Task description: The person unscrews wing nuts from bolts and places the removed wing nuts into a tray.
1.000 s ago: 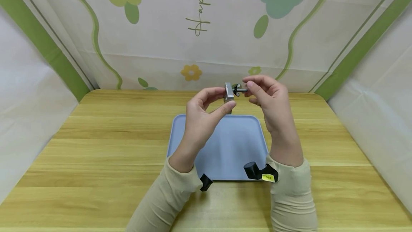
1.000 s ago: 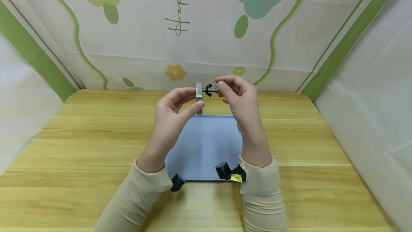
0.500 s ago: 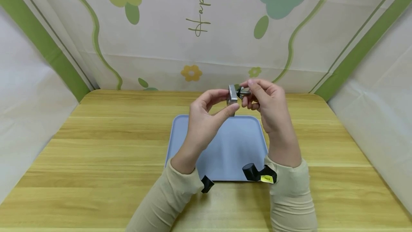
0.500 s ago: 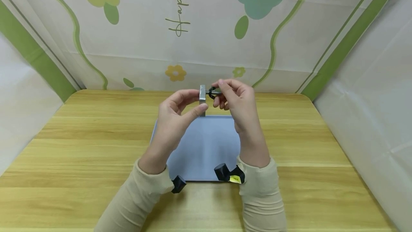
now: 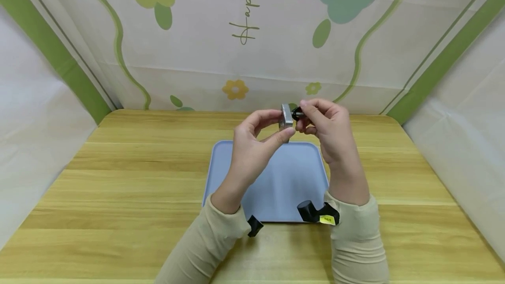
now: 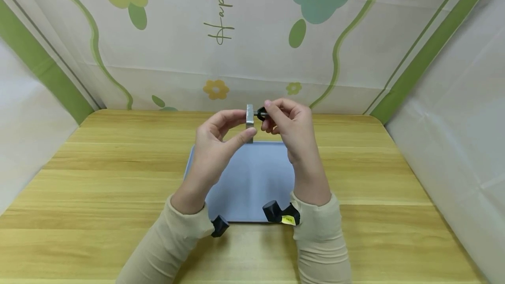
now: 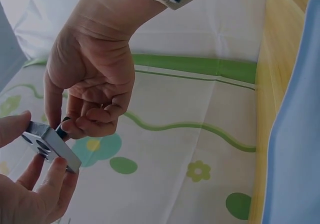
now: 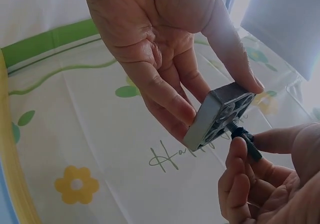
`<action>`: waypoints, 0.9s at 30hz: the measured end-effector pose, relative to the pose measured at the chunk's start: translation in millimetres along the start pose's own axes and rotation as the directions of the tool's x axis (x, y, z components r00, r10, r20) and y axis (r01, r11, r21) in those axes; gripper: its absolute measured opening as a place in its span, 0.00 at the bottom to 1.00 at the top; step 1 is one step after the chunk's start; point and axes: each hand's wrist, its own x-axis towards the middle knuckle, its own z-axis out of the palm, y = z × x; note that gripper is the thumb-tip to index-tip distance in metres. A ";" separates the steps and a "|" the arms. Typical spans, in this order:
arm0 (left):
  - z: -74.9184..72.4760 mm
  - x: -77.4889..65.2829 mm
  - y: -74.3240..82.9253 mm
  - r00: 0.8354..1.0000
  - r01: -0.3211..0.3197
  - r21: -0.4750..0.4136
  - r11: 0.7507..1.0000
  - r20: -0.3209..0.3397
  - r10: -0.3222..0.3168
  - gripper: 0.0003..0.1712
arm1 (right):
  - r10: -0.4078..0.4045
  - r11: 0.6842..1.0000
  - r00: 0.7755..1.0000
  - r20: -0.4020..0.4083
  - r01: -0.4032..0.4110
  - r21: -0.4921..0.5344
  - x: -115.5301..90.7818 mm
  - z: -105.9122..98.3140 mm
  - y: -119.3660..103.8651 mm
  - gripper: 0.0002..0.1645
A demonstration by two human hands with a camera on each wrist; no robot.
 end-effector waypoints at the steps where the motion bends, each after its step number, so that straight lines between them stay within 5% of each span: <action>1: 0.0 0.0 0.2 1.000 0.000 0.001 1.000 0.000 0.000 0.20 | -0.003 1.000 1.000 0.001 0.003 -0.006 -0.1 -0.2 -0.1 0.17; 18: -4.9 1.5 1.2 0.999 0.016 0.030 0.999 -0.034 -0.015 0.20 | -0.056 0.996 0.991 0.118 0.048 0.069 0.4 -4.6 0.6 0.15; 27: -4.9 2.2 1.0 0.999 0.016 0.031 0.999 -0.036 -0.015 0.20 | -0.114 0.994 0.986 0.120 0.114 0.007 0.2 -3.1 0.8 0.19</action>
